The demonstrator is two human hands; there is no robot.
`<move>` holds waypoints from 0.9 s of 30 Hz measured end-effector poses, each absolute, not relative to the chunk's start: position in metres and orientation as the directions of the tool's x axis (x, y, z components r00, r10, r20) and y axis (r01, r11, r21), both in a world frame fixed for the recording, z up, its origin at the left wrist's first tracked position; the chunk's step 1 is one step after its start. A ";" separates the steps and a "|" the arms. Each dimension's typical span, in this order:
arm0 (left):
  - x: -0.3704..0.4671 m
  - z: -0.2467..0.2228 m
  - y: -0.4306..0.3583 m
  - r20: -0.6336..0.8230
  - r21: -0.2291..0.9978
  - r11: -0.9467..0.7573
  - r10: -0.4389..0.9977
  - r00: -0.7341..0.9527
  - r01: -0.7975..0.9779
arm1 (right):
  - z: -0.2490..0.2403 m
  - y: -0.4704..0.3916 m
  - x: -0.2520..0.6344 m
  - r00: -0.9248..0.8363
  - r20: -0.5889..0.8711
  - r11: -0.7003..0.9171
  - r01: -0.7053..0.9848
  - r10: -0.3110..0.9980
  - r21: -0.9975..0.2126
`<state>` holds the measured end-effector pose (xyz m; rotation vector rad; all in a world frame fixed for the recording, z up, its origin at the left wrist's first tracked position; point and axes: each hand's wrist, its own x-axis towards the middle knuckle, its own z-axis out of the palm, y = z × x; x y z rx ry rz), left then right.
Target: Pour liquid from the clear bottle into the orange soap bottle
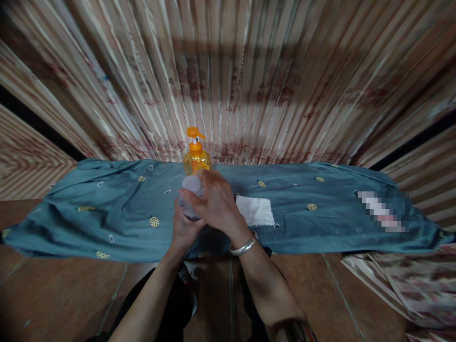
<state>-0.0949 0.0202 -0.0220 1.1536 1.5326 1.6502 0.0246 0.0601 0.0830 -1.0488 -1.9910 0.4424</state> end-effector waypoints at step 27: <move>-0.093 -0.015 0.015 0.182 0.983 -0.150 0.898 -0.401 0.109 | 0.090 0.051 0.030 -0.363 0.545 0.653 0.478 0.756 -0.587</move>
